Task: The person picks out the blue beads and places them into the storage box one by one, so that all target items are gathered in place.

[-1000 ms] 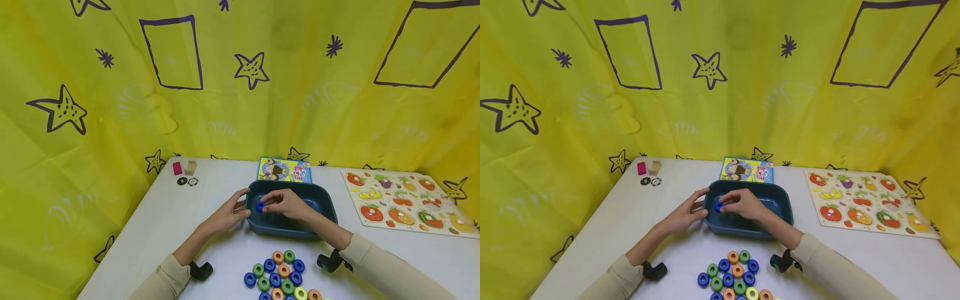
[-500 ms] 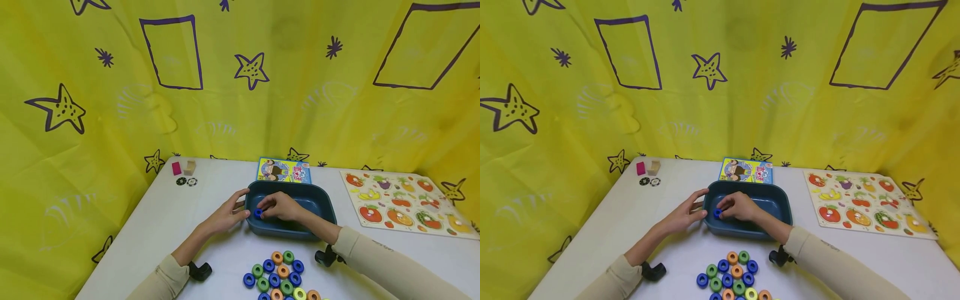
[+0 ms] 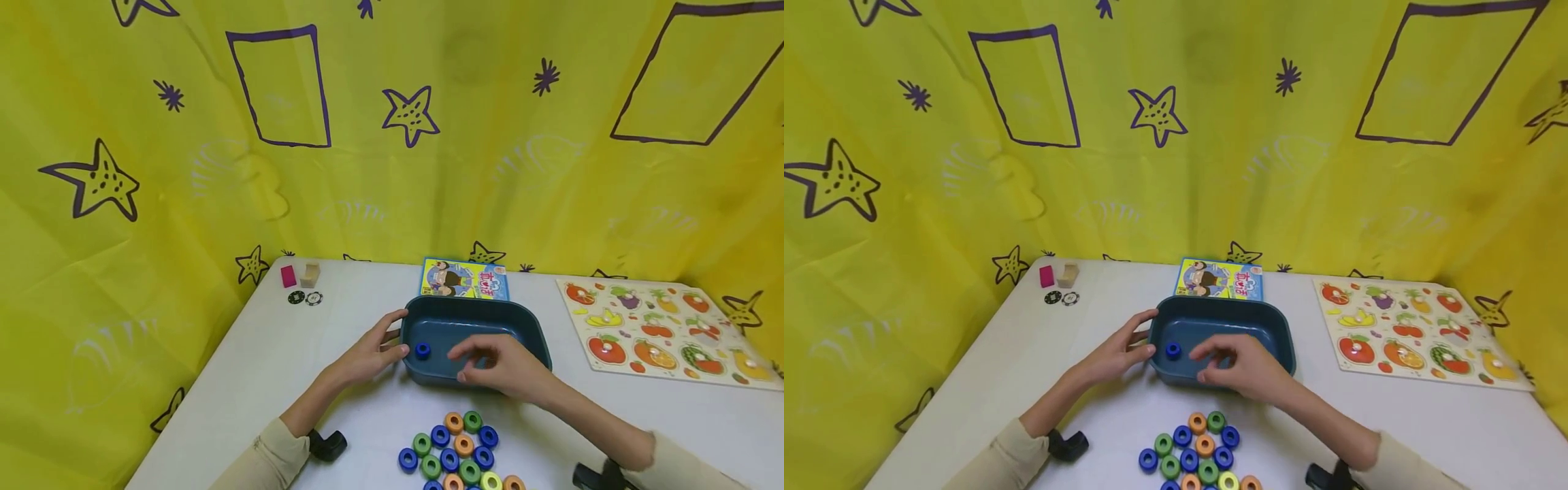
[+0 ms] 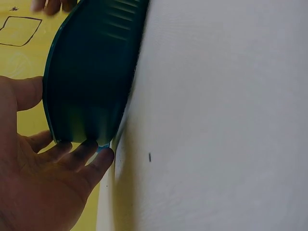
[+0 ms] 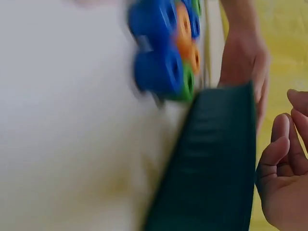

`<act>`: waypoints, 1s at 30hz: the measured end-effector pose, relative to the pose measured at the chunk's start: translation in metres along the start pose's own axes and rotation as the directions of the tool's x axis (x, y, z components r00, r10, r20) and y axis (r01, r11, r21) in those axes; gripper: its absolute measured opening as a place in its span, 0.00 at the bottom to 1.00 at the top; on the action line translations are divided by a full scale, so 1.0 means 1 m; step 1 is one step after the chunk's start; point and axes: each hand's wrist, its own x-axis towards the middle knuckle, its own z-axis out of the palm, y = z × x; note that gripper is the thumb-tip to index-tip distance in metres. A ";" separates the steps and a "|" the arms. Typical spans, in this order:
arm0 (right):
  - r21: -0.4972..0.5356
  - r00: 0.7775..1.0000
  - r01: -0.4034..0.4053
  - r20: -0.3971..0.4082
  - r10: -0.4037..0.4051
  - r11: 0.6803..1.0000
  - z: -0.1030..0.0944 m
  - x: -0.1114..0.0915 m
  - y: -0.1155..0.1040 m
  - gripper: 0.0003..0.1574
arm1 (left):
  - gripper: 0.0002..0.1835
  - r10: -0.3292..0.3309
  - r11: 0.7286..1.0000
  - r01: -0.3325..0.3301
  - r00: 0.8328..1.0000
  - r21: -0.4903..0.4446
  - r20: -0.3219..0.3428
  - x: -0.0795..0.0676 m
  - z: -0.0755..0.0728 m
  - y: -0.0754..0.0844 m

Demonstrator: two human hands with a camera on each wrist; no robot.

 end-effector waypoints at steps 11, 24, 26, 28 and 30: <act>0.157 0.934 -0.356 0.014 0.358 0.921 0.016 -0.077 0.024 0.22 | 0.34 -0.023 1.000 0.023 1.000 0.006 -0.006 0.002 0.002 0.002; 0.092 0.919 -0.393 0.010 0.394 0.915 0.030 -0.078 0.039 0.21 | 0.34 -0.002 1.000 0.002 1.000 0.006 -0.005 0.002 0.001 -0.002; 0.086 0.917 -0.398 0.009 0.399 0.913 0.031 -0.078 0.039 0.21 | 0.34 0.008 1.000 -0.008 1.000 0.009 -0.001 0.003 0.001 -0.002; 0.069 0.914 -0.406 -0.001 0.407 0.911 0.030 -0.078 0.038 0.21 | 0.34 0.017 1.000 -0.017 1.000 0.009 0.000 0.003 0.001 -0.002; 0.076 0.910 -0.413 -0.004 0.414 0.908 0.027 -0.079 0.035 0.22 | 0.34 0.019 1.000 -0.019 1.000 0.010 0.001 0.002 0.001 -0.002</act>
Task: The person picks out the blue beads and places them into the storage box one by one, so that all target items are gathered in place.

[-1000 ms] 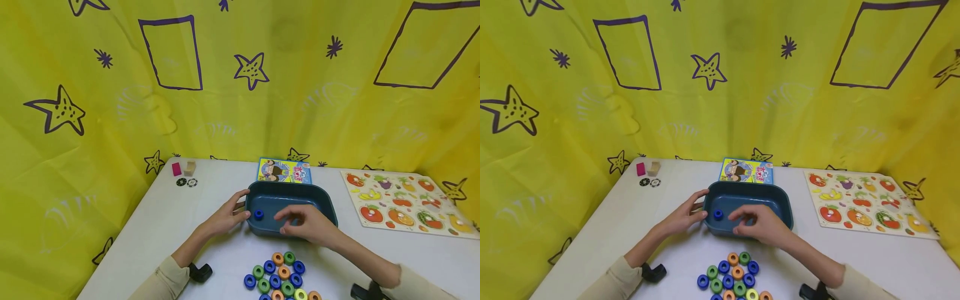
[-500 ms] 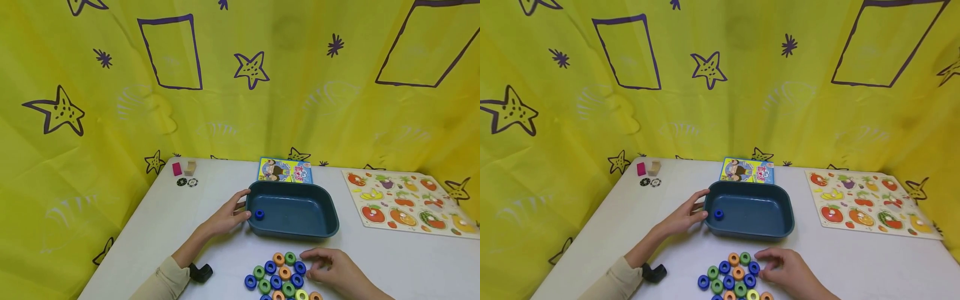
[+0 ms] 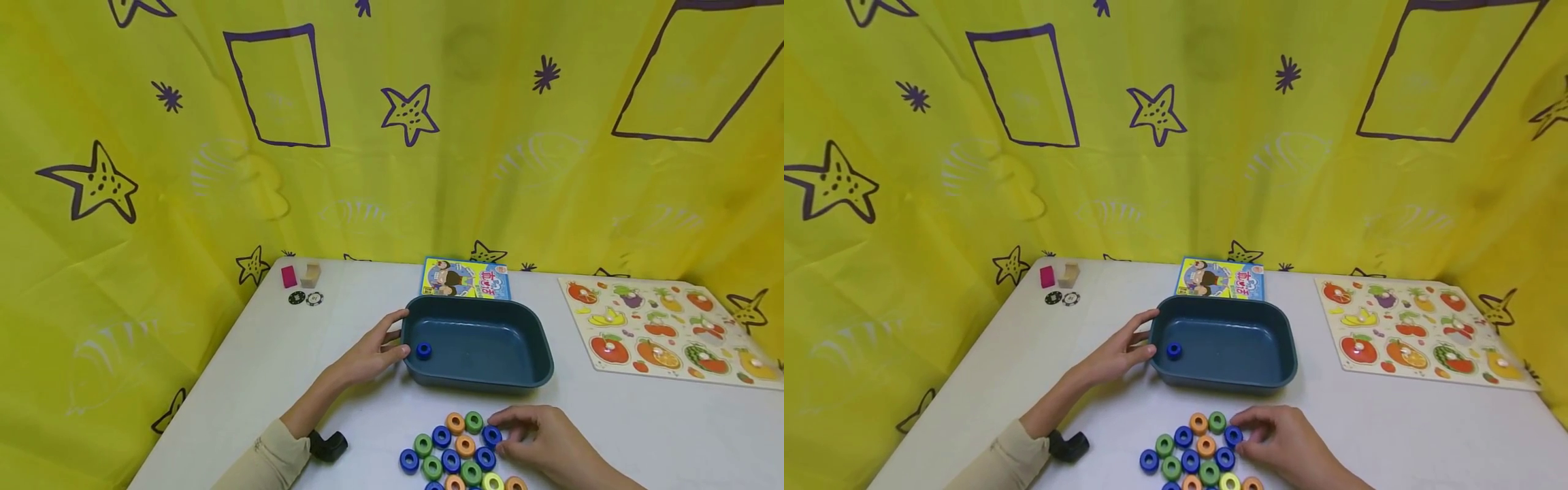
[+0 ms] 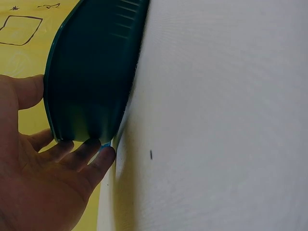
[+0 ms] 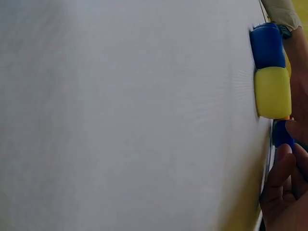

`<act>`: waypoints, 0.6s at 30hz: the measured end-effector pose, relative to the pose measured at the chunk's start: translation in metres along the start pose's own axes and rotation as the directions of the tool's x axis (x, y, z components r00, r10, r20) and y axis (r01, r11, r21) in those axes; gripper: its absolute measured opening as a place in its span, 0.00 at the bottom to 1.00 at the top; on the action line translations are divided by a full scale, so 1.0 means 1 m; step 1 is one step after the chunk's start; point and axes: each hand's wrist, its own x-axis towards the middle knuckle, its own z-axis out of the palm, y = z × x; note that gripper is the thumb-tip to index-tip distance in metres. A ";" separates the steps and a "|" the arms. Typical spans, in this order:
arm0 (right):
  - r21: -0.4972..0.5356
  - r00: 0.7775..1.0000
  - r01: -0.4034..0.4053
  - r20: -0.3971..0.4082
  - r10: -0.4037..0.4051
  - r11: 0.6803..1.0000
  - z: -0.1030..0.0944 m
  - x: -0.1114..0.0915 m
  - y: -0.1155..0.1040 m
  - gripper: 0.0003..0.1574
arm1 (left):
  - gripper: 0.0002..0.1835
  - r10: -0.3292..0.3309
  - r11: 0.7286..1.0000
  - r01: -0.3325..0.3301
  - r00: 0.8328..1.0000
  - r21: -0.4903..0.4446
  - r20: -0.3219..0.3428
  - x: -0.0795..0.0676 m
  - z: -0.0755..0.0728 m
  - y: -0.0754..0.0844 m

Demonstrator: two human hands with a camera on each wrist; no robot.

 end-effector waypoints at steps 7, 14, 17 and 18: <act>0.050 0.990 0.143 -0.020 -0.142 0.988 -0.019 -0.004 -0.032 0.22 | 0.34 0.011 1.000 -0.011 1.000 0.000 0.006 -0.002 -0.001 0.001; -0.006 0.940 0.333 -0.072 -0.333 0.943 -0.031 0.034 -0.063 0.18 | 0.34 -0.010 1.000 0.010 1.000 0.011 -0.001 -0.002 0.000 0.001; -0.020 0.936 0.349 -0.048 -0.349 0.937 -0.029 0.065 -0.064 0.18 | 0.34 -0.010 1.000 0.010 1.000 0.012 -0.003 -0.001 0.000 0.001; -0.021 0.937 0.347 -0.038 -0.347 0.938 -0.028 0.076 -0.063 0.18 | 0.34 -0.010 1.000 0.010 1.000 0.012 -0.004 -0.001 0.000 0.001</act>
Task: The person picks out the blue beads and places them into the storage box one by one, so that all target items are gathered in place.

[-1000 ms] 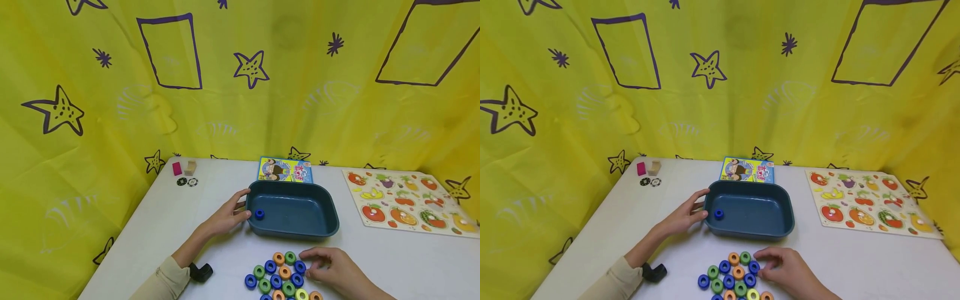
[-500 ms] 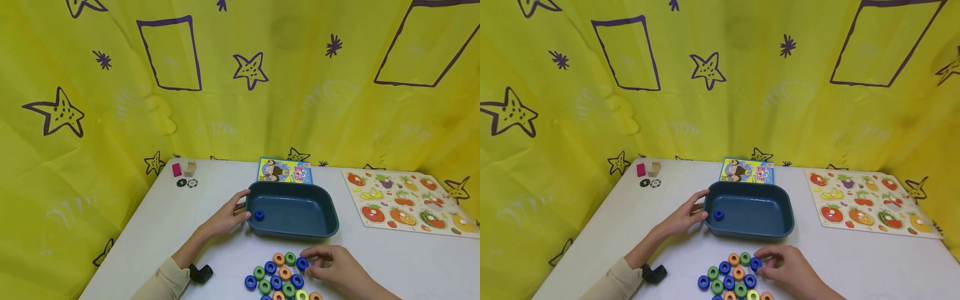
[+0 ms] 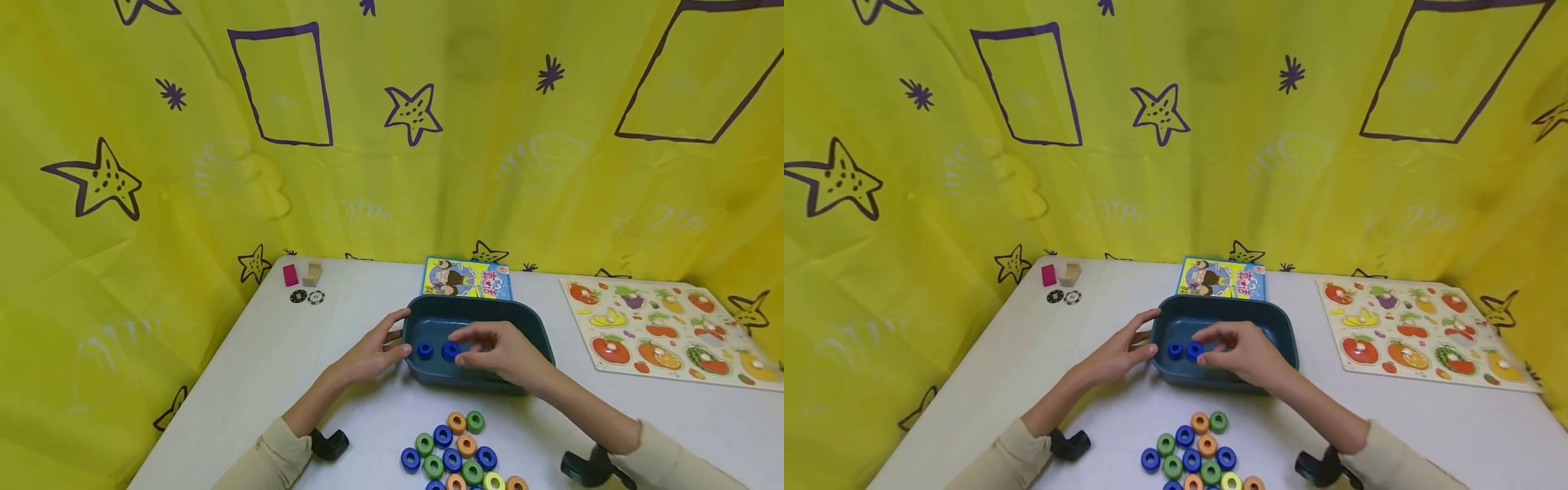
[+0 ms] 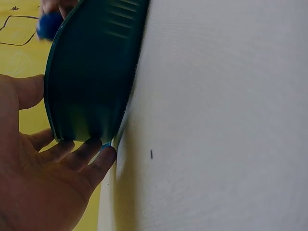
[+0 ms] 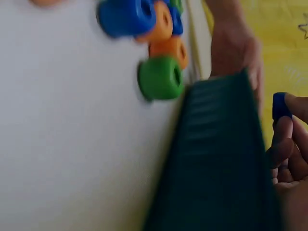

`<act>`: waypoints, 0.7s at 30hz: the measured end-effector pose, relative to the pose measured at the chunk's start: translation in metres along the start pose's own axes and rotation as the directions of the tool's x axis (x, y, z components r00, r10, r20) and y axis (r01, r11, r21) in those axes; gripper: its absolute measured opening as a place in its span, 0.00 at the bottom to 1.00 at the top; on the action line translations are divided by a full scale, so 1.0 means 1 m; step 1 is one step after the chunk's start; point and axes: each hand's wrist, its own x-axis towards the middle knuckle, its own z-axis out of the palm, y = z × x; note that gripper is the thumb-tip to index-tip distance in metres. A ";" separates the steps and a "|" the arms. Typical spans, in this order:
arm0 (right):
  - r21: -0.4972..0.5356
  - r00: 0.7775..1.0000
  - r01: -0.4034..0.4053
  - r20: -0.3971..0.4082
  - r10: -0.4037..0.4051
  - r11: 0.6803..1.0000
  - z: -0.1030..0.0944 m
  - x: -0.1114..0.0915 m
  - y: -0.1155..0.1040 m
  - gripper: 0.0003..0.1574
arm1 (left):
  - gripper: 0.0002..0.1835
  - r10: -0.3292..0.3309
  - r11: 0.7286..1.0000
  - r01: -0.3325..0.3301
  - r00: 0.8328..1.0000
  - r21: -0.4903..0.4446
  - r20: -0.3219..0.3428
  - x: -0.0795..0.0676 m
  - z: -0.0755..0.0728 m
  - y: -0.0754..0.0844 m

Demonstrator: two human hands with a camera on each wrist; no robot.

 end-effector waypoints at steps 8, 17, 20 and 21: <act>-0.114 0.998 0.011 0.061 -0.004 0.993 0.007 0.049 0.030 0.16 | 0.34 -0.012 1.000 0.012 1.000 -0.012 0.021 0.000 -0.002 0.001; -0.150 0.992 -0.013 0.120 0.031 0.989 0.008 0.056 0.038 0.14 | 0.34 0.001 1.000 -0.001 1.000 -0.017 0.015 0.001 -0.003 0.001; -0.132 0.989 -0.015 0.142 0.034 0.991 0.009 0.056 0.040 0.15 | 0.34 -0.002 1.000 0.002 1.000 -0.019 0.022 0.001 -0.002 0.000; -0.128 0.989 -0.014 0.148 0.033 0.992 0.009 0.056 0.040 0.15 | 0.34 -0.001 1.000 0.002 1.000 -0.020 0.023 0.001 -0.002 -0.001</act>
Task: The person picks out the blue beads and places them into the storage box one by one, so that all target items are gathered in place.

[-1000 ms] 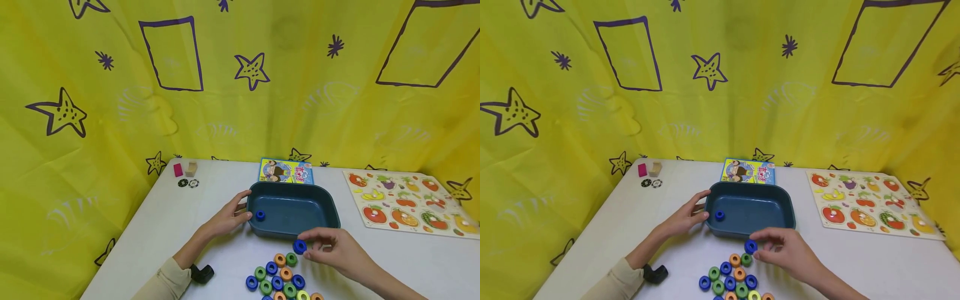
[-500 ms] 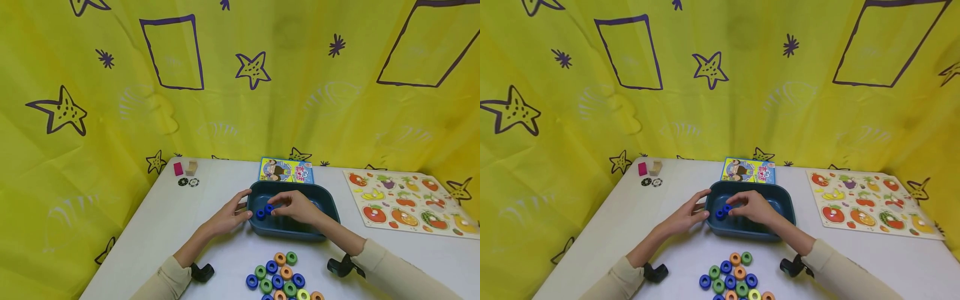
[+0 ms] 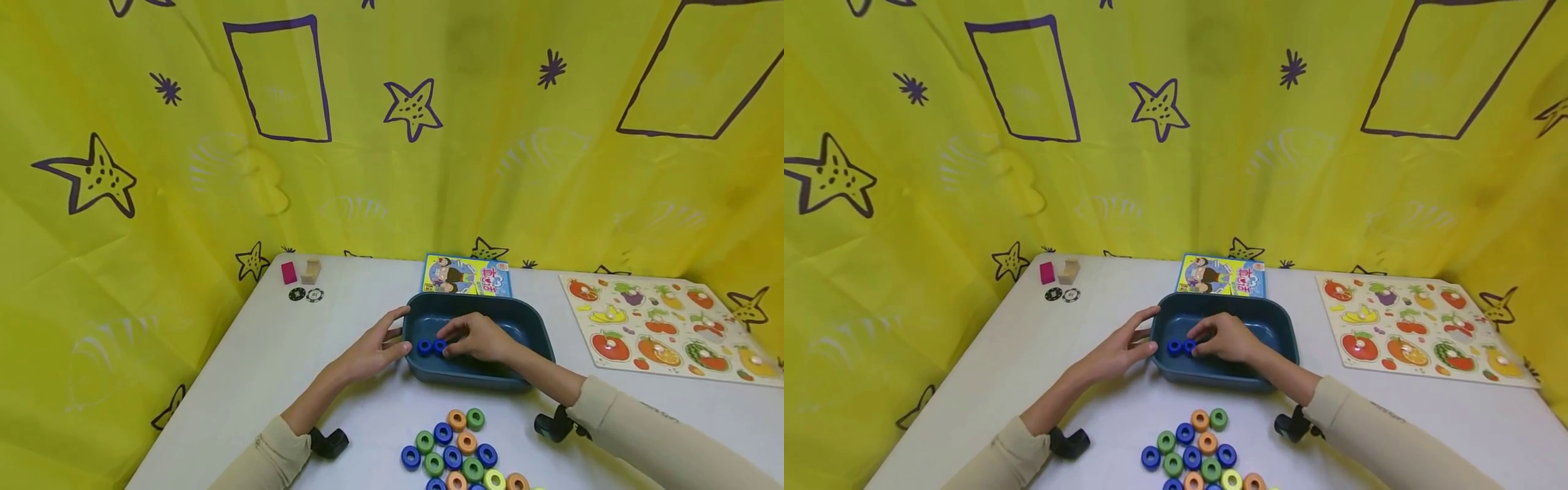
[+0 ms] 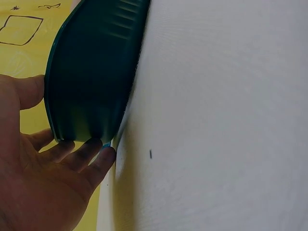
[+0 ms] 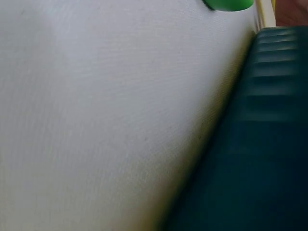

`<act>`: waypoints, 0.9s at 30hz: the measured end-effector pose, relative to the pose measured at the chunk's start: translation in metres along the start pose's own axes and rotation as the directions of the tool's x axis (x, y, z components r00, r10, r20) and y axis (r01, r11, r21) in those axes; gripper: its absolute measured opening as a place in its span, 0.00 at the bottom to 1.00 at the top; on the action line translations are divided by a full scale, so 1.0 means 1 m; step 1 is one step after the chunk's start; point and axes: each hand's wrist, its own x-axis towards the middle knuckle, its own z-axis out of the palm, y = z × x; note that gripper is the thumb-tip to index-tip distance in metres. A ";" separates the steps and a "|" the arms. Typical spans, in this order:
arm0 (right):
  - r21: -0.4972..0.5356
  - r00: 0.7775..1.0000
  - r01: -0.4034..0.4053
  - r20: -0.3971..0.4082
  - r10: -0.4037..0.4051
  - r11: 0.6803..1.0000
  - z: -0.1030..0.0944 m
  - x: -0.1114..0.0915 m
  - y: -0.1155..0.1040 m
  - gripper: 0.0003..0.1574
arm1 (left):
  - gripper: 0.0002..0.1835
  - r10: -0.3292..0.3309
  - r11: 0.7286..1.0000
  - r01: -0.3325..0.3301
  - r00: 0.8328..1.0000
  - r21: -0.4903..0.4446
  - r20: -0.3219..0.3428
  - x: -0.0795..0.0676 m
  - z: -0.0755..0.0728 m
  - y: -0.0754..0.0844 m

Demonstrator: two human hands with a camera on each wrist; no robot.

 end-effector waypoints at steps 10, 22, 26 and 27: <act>-0.009 0.994 0.021 -0.106 -0.022 1.000 -0.002 -0.010 -0.010 0.17 | 0.34 0.005 1.000 -0.005 1.000 0.006 -0.007 0.001 -0.002 -0.001; 0.083 0.999 0.036 0.003 -0.037 0.996 0.005 -0.118 -0.038 0.10 | 0.35 0.004 1.000 -0.004 1.000 -0.002 0.003 0.001 0.000 0.000; 0.154 0.990 -0.087 0.125 0.068 0.984 0.019 -0.135 -0.026 0.11 | 0.34 0.001 1.000 -0.001 1.000 -0.009 0.001 -0.001 0.000 0.000; 0.188 0.985 -0.116 0.150 0.088 0.975 0.022 -0.138 -0.022 0.11 | 0.34 0.001 1.000 -0.001 1.000 -0.010 0.001 -0.001 -0.001 0.001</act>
